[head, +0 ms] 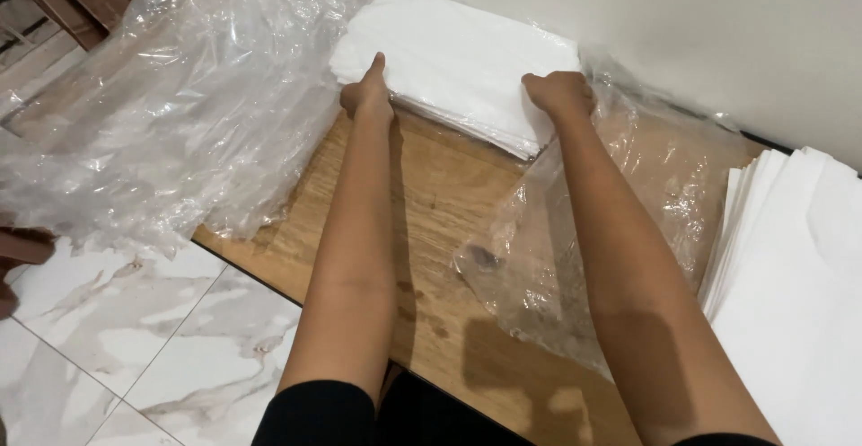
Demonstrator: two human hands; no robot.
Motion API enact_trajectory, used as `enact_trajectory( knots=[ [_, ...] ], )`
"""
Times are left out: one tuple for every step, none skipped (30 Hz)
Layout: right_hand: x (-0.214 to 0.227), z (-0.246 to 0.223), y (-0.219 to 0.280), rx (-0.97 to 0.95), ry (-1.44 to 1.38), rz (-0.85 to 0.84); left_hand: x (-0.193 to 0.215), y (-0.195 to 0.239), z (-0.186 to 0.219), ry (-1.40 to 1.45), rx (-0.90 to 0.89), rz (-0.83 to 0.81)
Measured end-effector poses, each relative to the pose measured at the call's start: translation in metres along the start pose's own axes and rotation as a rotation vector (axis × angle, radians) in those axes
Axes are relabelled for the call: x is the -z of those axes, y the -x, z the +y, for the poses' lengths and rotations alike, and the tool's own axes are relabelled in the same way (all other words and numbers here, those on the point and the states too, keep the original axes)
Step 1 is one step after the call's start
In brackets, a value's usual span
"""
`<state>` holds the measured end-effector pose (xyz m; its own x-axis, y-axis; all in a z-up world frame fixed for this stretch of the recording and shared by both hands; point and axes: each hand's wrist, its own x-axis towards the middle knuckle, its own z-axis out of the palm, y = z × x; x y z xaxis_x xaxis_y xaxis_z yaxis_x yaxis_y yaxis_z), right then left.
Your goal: Folding white plastic bags and inserting them into clear plastic sleeves.
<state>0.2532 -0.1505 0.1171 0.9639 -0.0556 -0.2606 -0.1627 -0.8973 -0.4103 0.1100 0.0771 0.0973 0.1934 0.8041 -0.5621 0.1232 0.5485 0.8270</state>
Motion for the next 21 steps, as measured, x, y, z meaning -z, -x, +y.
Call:
enact_trajectory(
  knots=[
    [0.003,0.002,-0.002,-0.001,0.006,0.001,-0.001,0.003,0.004,0.002,0.006,0.0],
    [0.004,0.005,-0.003,0.049,0.007,-0.085,-0.001,0.007,0.007,0.076,0.023,-0.036],
    [0.006,0.007,-0.004,0.098,0.007,-0.171,0.001,0.01,0.01,0.151,0.04,-0.071],
    [0.009,0.006,0.002,0.099,0.014,-0.173,-0.003,0.008,0.012,0.154,0.045,-0.068],
    [0.012,0.006,0.007,0.022,-0.095,-0.193,-0.007,0.006,0.014,0.162,-0.033,-0.116],
    [0.015,0.004,0.014,-0.053,-0.205,-0.214,-0.01,0.004,0.017,0.17,-0.113,-0.163],
    [0.016,0.0,0.005,-0.05,-0.2,-0.216,-0.013,0.007,0.022,0.173,-0.111,-0.159],
    [0.013,-0.001,-0.002,-0.082,-0.218,-0.272,-0.013,0.009,0.025,0.221,-0.197,-0.241],
    [0.009,-0.001,-0.009,-0.114,-0.234,-0.328,-0.014,0.01,0.026,0.268,-0.283,-0.324],
    [0.011,-0.005,0.006,-0.118,-0.231,-0.337,-0.013,0.005,0.03,0.261,-0.278,-0.316],
    [0.014,-0.009,0.021,-0.109,-0.295,-0.307,-0.012,-0.001,0.033,0.332,-0.299,-0.322],
    [0.02,-0.013,0.035,-0.098,-0.363,-0.27,-0.014,-0.005,0.039,0.405,-0.323,-0.333],
    [0.002,-0.013,0.015,-0.101,-0.363,-0.274,-0.012,-0.018,0.039,0.401,-0.323,-0.33],
    [-0.015,-0.014,-0.005,0.002,-0.505,-0.268,-0.011,-0.03,0.041,0.453,-0.359,-0.312],
    [-0.032,-0.014,-0.025,0.105,-0.647,-0.262,-0.009,-0.041,0.043,0.505,-0.396,-0.294],
    [-0.028,-0.019,-0.011,0.102,-0.652,-0.265,-0.005,-0.048,0.042,0.499,-0.398,-0.294],
    [-0.023,-0.023,0.002,0.092,-0.494,-0.252,0.0,-0.055,0.041,0.488,-0.365,-0.286],
    [-0.018,-0.028,0.016,0.083,-0.334,-0.237,0.004,-0.062,0.039,0.479,-0.33,-0.277],
    [-0.024,-0.029,0.015,0.081,-0.336,-0.241,0.005,-0.063,0.036,0.475,-0.33,-0.275],
    [-0.03,-0.031,0.013,0.099,-0.48,-0.214,0.006,-0.064,0.032,0.446,-0.264,-0.233],
    [-0.035,-0.032,0.012,0.117,-0.625,-0.185,0.007,-0.064,0.028,0.417,-0.199,-0.192]
  ],
)
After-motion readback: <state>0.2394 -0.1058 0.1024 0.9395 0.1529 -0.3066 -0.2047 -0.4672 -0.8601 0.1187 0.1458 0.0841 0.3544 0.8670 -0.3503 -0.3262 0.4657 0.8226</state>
